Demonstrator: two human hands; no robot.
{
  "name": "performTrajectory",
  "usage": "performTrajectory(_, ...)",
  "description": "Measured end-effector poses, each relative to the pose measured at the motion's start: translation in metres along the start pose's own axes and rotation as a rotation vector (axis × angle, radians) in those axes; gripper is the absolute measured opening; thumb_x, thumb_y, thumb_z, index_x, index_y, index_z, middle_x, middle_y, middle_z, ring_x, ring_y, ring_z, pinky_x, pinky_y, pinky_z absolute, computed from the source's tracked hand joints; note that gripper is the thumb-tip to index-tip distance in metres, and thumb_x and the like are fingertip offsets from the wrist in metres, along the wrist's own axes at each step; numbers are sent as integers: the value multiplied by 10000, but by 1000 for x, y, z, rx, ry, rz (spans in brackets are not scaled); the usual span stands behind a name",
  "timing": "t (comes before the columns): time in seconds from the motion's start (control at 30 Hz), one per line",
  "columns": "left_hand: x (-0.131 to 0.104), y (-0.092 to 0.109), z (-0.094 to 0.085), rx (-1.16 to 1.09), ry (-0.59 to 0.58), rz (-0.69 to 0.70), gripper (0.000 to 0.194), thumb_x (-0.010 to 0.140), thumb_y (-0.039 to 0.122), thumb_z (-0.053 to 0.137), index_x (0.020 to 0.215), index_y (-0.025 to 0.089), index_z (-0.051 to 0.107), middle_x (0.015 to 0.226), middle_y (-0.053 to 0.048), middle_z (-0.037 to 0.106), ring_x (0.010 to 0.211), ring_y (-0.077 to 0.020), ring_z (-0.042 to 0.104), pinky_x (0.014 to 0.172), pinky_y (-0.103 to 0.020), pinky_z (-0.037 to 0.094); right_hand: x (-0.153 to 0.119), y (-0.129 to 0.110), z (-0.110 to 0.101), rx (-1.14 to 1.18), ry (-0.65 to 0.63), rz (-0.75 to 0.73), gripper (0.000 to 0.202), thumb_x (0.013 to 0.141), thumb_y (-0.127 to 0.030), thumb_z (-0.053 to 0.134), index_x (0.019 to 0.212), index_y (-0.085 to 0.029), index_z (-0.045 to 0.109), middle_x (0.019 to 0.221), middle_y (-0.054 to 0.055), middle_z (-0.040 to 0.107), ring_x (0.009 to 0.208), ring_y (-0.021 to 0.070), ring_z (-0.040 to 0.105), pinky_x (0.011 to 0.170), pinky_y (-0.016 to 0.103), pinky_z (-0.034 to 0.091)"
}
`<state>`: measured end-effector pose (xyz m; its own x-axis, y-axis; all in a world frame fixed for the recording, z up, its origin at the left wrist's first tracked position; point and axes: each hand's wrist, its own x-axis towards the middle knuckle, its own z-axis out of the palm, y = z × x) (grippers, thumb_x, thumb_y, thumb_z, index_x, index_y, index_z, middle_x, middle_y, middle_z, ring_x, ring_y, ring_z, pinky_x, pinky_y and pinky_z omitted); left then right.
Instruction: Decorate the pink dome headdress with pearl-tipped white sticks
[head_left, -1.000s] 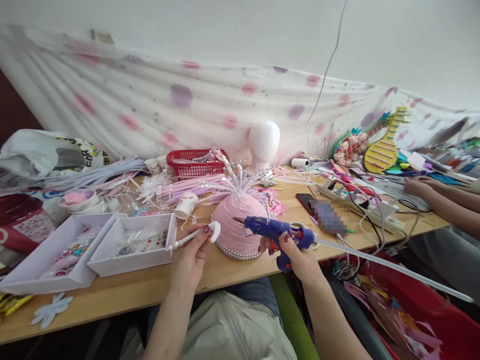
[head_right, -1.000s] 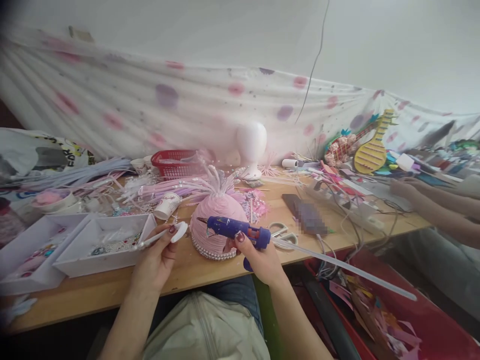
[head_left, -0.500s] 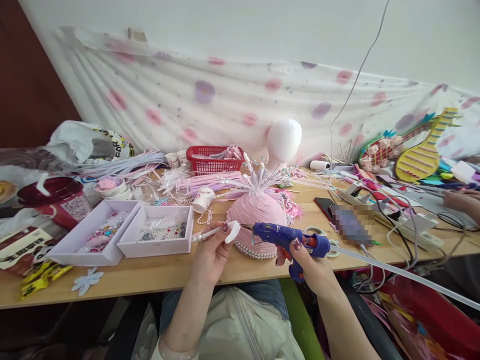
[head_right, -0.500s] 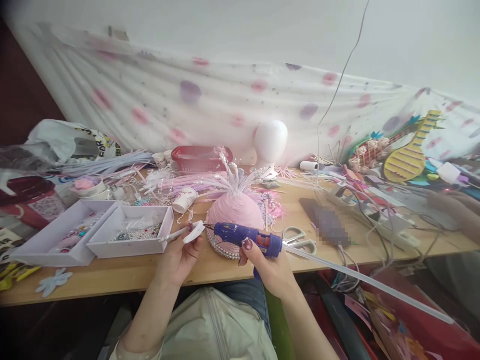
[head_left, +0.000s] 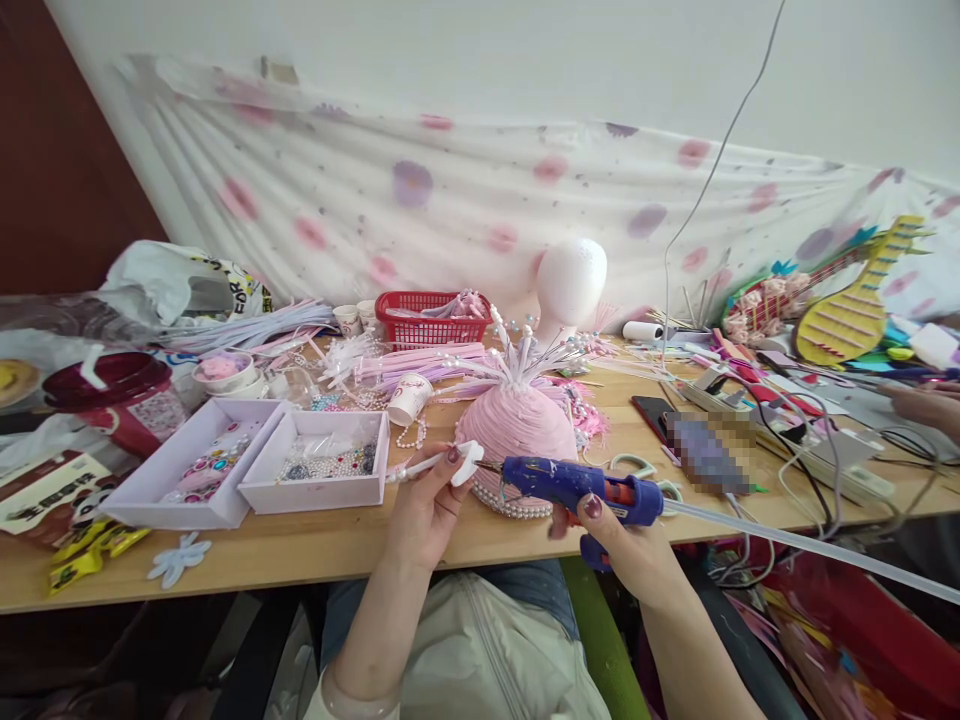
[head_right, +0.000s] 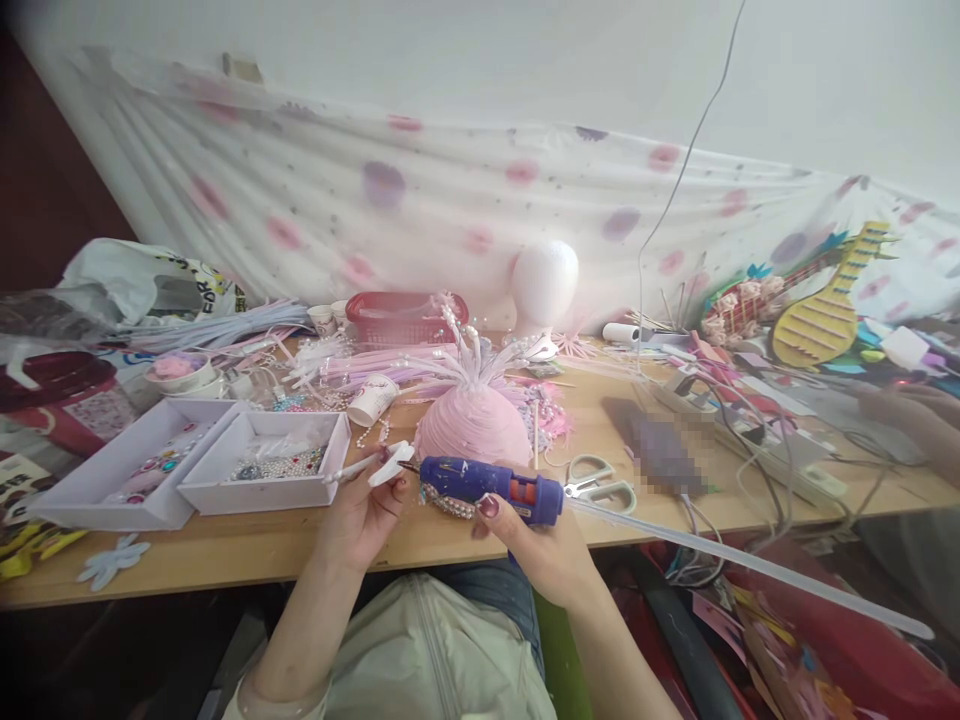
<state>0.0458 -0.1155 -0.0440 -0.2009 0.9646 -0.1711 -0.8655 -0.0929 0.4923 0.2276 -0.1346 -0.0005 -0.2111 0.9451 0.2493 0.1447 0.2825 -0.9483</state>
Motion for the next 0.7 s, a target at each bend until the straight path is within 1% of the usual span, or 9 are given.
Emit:
performTrajectory(0.1, -1, -1, 0, 2, -27, 12, 329, 418, 161, 917, 638, 151, 672, 603, 17, 676, 455, -55, 557, 372, -126, 423, 4, -2, -1, -23, -27, -50, 559, 802, -704, 558, 604, -192, 663, 641, 57, 644, 697, 198, 622, 676, 302, 497)
performTrajectory(0.2, -2, -1, 1, 6, -11, -1, 358, 399, 184, 926, 638, 147, 662, 560, 37, 635, 415, -26, 488, 353, -115, 362, 5, -1, -3, -23, -10, -31, 563, 801, -715, 552, 595, -200, 650, 636, 54, 645, 680, 194, 614, 672, 304, 490)
performTrajectory(0.3, -2, -3, -1, 39, 18, -5, 367, 422, 191, 918, 676, 150, 657, 568, 48, 624, 412, -14, 467, 367, -112, 363, 3, 1, -3, -27, -7, -1, 544, 790, -707, 574, 611, -198, 643, 609, 45, 630, 615, 175, 580, 570, 281, 459)
performTrajectory(0.37, -1, -4, -3, 59, 23, -6, 376, 436, 210, 918, 694, 153, 650, 584, 51, 629, 416, -12, 467, 374, -113, 369, 1, 2, -2, -42, -8, -1, 551, 788, -709, 574, 603, -193, 631, 591, 41, 615, 580, 161, 556, 529, 271, 437)
performTrajectory(0.47, 0, -5, -4, 59, 32, -16, 396, 434, 228, 922, 702, 155, 640, 600, 55, 633, 418, -7, 470, 383, -107, 380, -3, 3, 1, -44, -5, -22, 562, 778, -715, 579, 578, -190, 593, 556, 29, 588, 556, 153, 546, 546, 276, 451)
performTrajectory(0.6, -2, -2, -1, 47, 119, -71, 409, 403, 171, 919, 706, 156, 646, 581, 68, 618, 404, -3, 467, 393, -100, 413, -7, 5, 3, -19, -7, -11, 545, 743, -725, 613, 652, -188, 601, 539, 16, 577, 538, 151, 546, 543, 282, 466)
performTrajectory(0.7, -3, -2, 0, 59, 152, -83, 335, 472, 126, 883, 710, 154, 648, 619, 50, 636, 438, -18, 508, 397, -101, 420, -9, 6, 5, 12, -28, 14, 529, 730, -720, 632, 709, -193, 603, 525, 3, 556, 524, 156, 549, 515, 285, 480)
